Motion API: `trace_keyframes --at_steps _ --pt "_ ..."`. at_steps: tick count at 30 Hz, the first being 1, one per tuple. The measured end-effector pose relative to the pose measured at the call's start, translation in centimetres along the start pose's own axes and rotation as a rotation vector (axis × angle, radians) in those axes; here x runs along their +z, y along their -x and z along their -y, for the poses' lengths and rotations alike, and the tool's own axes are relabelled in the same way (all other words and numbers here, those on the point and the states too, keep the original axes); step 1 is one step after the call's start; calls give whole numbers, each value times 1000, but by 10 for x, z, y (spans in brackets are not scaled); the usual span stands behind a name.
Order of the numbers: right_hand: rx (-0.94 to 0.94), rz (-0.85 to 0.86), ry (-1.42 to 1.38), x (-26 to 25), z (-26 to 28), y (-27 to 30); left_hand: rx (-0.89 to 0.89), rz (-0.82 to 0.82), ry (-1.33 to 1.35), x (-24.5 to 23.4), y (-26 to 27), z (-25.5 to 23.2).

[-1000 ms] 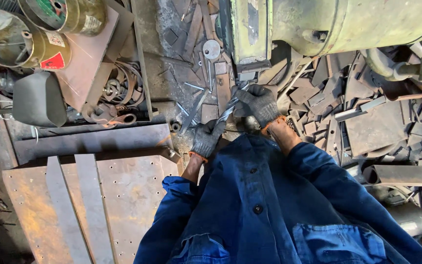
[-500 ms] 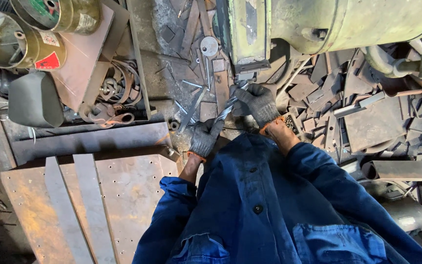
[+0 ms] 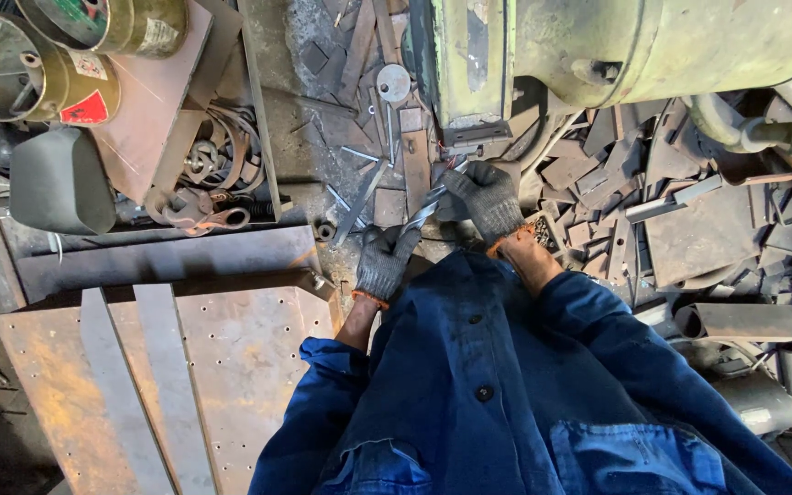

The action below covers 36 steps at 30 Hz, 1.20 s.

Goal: The recorder inspects a large drill bit and uses a bench grinder to sharpen or clean a metal part in a workshop.

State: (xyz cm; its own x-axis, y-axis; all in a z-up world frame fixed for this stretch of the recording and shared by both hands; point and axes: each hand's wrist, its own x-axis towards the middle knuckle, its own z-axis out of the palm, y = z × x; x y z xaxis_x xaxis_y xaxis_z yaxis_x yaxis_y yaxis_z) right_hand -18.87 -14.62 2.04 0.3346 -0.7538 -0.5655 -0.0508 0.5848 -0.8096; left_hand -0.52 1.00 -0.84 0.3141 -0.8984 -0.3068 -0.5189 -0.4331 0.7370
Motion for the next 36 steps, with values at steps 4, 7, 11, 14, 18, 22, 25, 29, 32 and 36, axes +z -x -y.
trace_keyframes --at_steps 4,7,11,14,18,22,25,29,32,36 --pt "41 -47 -66 4 3 2 -71 71 83 -4 2 -5" --pt "86 -83 -47 7 9 4 -169 103 128 -13 1 -20" --pt "147 -126 -55 8 9 4 -209 122 117 -11 2 -16" --pt "124 -111 -58 6 -1 2 -331 142 126 -6 4 -11" --pt "80 -76 -97 5 0 4 -262 108 267 1 9 -4" --pt "39 -75 -14 5 6 7 -288 80 277 -4 10 -19" --pt "55 -51 -13 4 4 6 -306 92 207 -6 11 -22" --pt "-75 -31 129 0 -7 3 -303 72 198 -3 13 -25" --pt "-63 -46 198 -2 -11 3 -240 -2 233 1 16 -26" --pt "-47 -50 169 0 -6 4 -305 4 199 1 16 -28"
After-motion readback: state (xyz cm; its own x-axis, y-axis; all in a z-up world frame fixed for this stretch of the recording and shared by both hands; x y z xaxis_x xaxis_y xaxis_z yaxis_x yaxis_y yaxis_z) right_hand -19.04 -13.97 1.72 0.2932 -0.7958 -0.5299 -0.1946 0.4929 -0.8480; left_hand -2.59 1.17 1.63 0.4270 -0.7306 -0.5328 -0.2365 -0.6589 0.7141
